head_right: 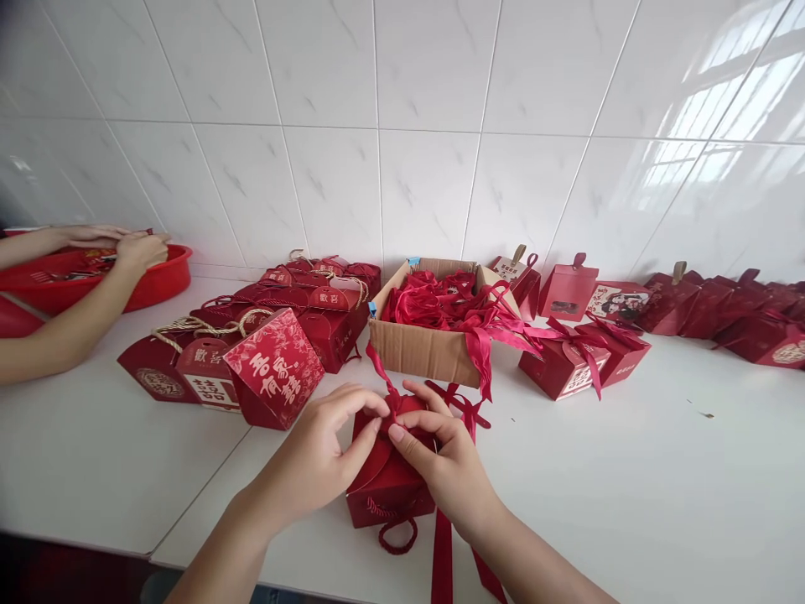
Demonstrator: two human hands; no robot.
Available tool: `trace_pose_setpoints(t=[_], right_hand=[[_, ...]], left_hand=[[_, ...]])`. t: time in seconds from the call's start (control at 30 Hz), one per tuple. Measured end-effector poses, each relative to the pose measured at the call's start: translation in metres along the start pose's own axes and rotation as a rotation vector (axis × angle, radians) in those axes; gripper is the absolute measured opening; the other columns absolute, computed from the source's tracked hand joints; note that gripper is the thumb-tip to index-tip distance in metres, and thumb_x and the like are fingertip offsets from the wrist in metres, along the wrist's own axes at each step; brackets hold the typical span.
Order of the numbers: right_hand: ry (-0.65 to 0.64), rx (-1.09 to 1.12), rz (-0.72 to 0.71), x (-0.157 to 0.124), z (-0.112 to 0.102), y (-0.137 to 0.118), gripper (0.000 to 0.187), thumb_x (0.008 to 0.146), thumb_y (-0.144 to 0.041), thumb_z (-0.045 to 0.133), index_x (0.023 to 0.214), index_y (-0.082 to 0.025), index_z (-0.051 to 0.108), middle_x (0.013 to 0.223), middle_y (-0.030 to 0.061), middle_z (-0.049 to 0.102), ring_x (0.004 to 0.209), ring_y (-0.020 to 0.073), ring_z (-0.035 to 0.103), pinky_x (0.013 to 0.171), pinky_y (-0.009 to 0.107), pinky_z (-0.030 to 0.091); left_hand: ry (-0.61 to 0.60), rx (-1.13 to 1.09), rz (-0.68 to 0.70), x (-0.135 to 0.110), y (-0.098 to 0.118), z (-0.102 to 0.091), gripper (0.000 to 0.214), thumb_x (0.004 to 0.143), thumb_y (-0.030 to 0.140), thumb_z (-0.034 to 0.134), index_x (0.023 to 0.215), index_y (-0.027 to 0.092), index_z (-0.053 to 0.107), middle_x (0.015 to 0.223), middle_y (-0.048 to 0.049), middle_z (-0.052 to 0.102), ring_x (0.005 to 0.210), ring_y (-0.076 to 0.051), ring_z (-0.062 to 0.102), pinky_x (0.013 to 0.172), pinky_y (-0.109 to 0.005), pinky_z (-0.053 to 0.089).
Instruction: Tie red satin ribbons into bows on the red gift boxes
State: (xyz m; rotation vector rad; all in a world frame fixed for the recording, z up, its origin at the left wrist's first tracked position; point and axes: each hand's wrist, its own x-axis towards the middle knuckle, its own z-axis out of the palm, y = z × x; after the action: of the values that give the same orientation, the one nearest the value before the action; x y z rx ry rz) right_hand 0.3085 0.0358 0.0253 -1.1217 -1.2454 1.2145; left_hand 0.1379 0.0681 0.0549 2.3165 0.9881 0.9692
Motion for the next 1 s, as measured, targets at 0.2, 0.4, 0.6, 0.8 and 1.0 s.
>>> trace_pose_setpoints(t=[0.2, 0.4, 0.6, 0.8, 1.0], right_hand=[[0.002, -0.026, -0.007, -0.001, 0.0, -0.003, 0.03, 0.076, -0.055, 0.068, 0.082, -0.027, 0.077, 0.143, 0.003, 0.045, 0.136, 0.0281, 0.034, 0.109, 0.041, 0.033], [-0.009, 0.002, 0.045, -0.001, -0.008, -0.004, 0.047, 0.088, -0.061, 0.047, 0.08, -0.024, 0.075, 0.145, 0.0023, 0.045, 0.136, 0.0282, 0.034, 0.112, 0.045, 0.027], [0.002, -0.138, 0.037, 0.003, -0.016, -0.008, 0.042, 0.088, -0.058, 0.048, 0.082, -0.02, 0.067, 0.122, 0.0066, 0.062, 0.116, 0.0267, 0.054, 0.103, 0.041, 0.039], [0.035, -0.409, -0.114, 0.009, -0.017, 0.003, 0.032, 0.082, -0.04, 0.059, 0.107, -0.02, 0.063, 0.103, 0.0084, 0.069, 0.083, 0.0205, 0.062, 0.073, 0.033, 0.052], [0.053, -0.663, -0.37, 0.0, -0.027, -0.012, 0.024, 0.083, -0.026, 0.054, 0.103, -0.019, 0.064, 0.089, 0.0071, 0.069, 0.077, 0.0199, 0.062, 0.071, 0.034, 0.051]], left_hand=[[-0.043, -0.075, -0.017, -0.001, 0.001, -0.004, 0.016, 0.083, 0.013, 0.058, 0.093, 0.022, 0.067, 0.096, -0.0024, 0.069, 0.094, -0.018, 0.063, 0.085, -0.031, 0.05], [-0.029, -0.157, -0.111, 0.003, -0.005, -0.001, 0.006, 0.08, 0.02, 0.068, 0.083, 0.022, 0.073, 0.087, -0.0018, 0.071, 0.081, -0.017, 0.066, 0.078, -0.031, 0.053], [-0.069, -0.193, -0.14, 0.004, -0.003, -0.003, 0.004, 0.078, 0.018, 0.069, 0.078, 0.021, 0.072, 0.085, -0.0018, 0.07, 0.079, -0.016, 0.066, 0.079, -0.03, 0.053], [-0.14, -0.16, -0.139, -0.001, 0.004, -0.011, 0.006, 0.08, 0.018, 0.067, 0.083, 0.022, 0.07, 0.091, -0.0022, 0.069, 0.085, -0.016, 0.065, 0.083, -0.029, 0.051], [-0.166, -0.125, -0.111, -0.002, 0.004, -0.017, 0.008, 0.08, 0.016, 0.065, 0.083, 0.023, 0.069, 0.091, -0.0005, 0.07, 0.088, -0.017, 0.065, 0.083, -0.03, 0.05]])
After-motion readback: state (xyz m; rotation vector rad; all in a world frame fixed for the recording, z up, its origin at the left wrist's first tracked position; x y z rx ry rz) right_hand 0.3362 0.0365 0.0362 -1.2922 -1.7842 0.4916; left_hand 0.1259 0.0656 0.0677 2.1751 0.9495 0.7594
